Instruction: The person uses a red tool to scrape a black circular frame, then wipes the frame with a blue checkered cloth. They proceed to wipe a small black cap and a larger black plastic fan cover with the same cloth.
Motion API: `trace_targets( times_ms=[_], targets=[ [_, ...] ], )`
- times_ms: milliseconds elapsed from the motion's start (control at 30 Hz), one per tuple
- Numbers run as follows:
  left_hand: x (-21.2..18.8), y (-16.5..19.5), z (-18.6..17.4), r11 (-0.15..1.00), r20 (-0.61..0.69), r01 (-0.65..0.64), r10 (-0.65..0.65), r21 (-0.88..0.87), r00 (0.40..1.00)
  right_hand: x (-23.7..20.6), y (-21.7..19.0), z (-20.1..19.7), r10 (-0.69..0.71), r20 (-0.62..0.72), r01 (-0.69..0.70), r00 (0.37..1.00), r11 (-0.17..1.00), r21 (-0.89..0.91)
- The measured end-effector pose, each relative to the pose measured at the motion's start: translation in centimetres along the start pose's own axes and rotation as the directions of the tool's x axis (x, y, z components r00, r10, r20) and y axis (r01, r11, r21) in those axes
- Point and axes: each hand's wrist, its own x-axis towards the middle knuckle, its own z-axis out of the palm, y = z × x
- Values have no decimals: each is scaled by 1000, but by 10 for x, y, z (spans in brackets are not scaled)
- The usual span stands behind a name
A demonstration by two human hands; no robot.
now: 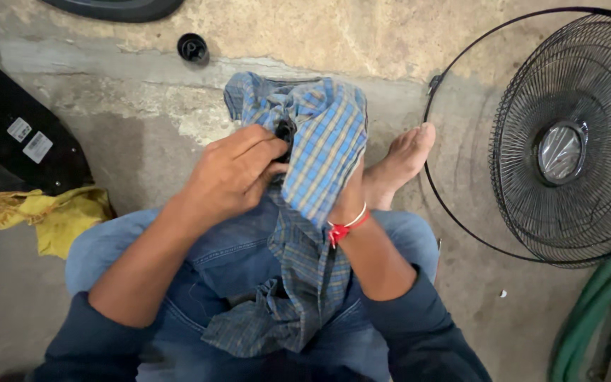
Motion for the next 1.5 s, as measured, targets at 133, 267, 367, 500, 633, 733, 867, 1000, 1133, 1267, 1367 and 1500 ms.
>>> trace_targets(
  times_ms=[133, 267, 367, 500, 633, 733, 867, 1000, 1133, 1267, 1367, 1500],
  targets=[
    [-1, 0, 2, 991, 6, 68, -67, -116, 998, -4, -7, 9, -215, 40, 216, 976, 976, -28],
    [-4, -3, -4, 911, -17, 145, -164, -385, 986, 11, -65, 29, -565, 375, 676, 735, 655, -337],
    [-5, -7, -10, 781, -24, 179, -241, -598, 970, 26, -105, 44, -420, 41, 366, 906, 734, -573],
    [-6, -10, -12, 661, -56, 121, -240, -740, 969, 25, -131, 52, -340, 38, 316, 940, 821, -475],
    [-5, -10, -14, 660, -64, 97, -214, -745, 975, 15, -121, 51, -221, 29, 220, 975, 937, -272],
    [-4, -7, -16, 771, -72, 118, -208, -626, 975, 3, -96, 49, -116, -28, 115, 993, 992, -52],
    [-3, -2, -16, 965, -112, 79, -110, -250, 988, 2, -69, 37, -161, -379, 210, 912, 973, 93],
    [-1, -1, -12, 999, -105, 34, -38, -40, 994, 4, -54, 19, -185, -679, 206, 711, 977, -51],
    [-1, 1, -13, 999, -123, 23, -28, -47, 992, 7, -38, 10, -671, -202, 359, 713, 598, -716],
    [0, 2, -17, 999, -126, -2, -4, -49, 992, 15, -32, 16, -259, 460, 473, 849, -13, -881],
    [1, 2, -18, 997, -114, 1, -11, -83, 993, 16, -38, 27, -278, 488, 479, 827, -107, -871],
    [5, 5, -18, 1000, -59, 6, -5, 11, 998, 12, -50, 45, -288, 536, 492, 794, -213, -844]
  ],
)
